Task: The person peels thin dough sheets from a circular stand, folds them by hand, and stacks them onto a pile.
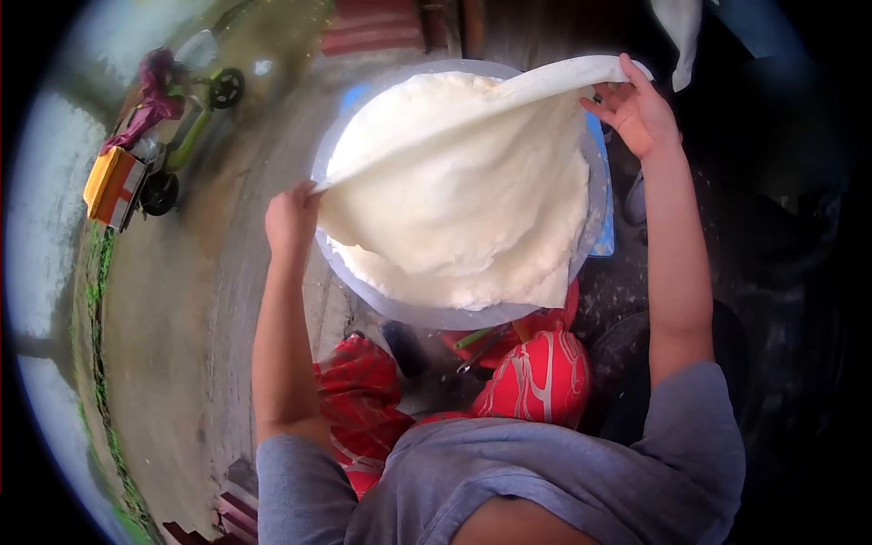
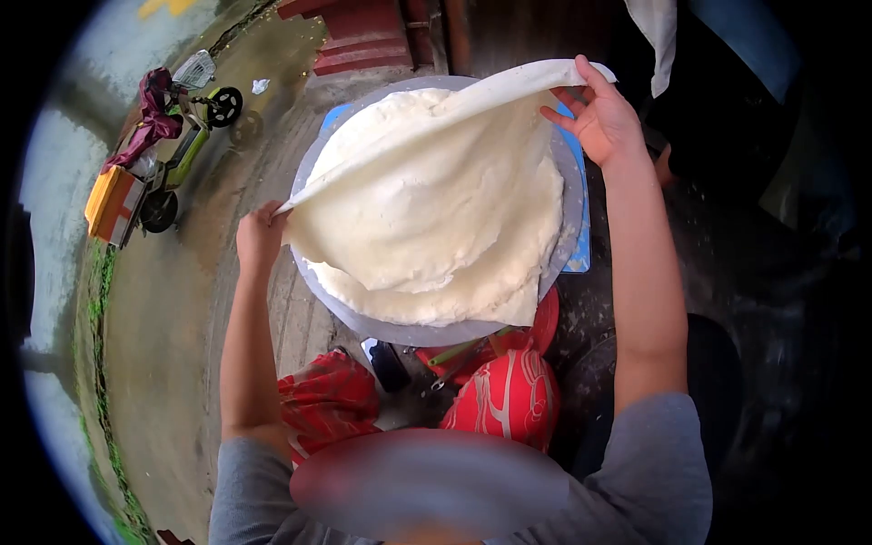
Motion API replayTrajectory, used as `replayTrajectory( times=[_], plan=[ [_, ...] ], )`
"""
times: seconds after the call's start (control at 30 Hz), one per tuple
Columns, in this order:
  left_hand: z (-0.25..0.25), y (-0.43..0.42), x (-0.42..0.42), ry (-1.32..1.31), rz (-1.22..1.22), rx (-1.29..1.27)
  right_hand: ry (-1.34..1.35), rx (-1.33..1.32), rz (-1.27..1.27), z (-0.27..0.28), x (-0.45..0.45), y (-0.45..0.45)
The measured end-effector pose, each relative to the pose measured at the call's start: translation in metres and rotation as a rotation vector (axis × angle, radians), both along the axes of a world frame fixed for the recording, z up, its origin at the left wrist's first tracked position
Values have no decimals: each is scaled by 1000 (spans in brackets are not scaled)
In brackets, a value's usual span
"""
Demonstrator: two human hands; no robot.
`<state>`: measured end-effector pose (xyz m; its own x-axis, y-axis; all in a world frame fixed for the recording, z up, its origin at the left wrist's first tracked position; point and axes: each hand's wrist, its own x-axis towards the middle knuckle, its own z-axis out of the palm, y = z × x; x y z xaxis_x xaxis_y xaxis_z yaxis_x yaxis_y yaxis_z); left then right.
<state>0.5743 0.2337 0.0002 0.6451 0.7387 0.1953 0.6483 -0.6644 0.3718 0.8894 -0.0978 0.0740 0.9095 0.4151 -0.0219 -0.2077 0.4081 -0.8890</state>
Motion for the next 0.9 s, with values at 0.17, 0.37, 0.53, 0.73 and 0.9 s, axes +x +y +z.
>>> replayTrajectory(
  times=[0.17, 0.37, 0.53, 0.73, 0.9],
  plan=[
    [23, 16, 4, -216, -80, 346, -61, 180, 71, -11, 2, -8],
    [-46, -51, -29, -180, -257, 467, 131, 43, -119, -117, -54, -81],
    [-109, -116, -58, -76, -397, 411, 268, -24, -251, -179, -91, -135],
    [-112, -142, -66, -129, -157, 220, 312, 74, -281, -182, -99, -148],
    [-126, -111, -59, -97, -173, 186, 365, 31, -265, -173, -96, -143]
  ],
)
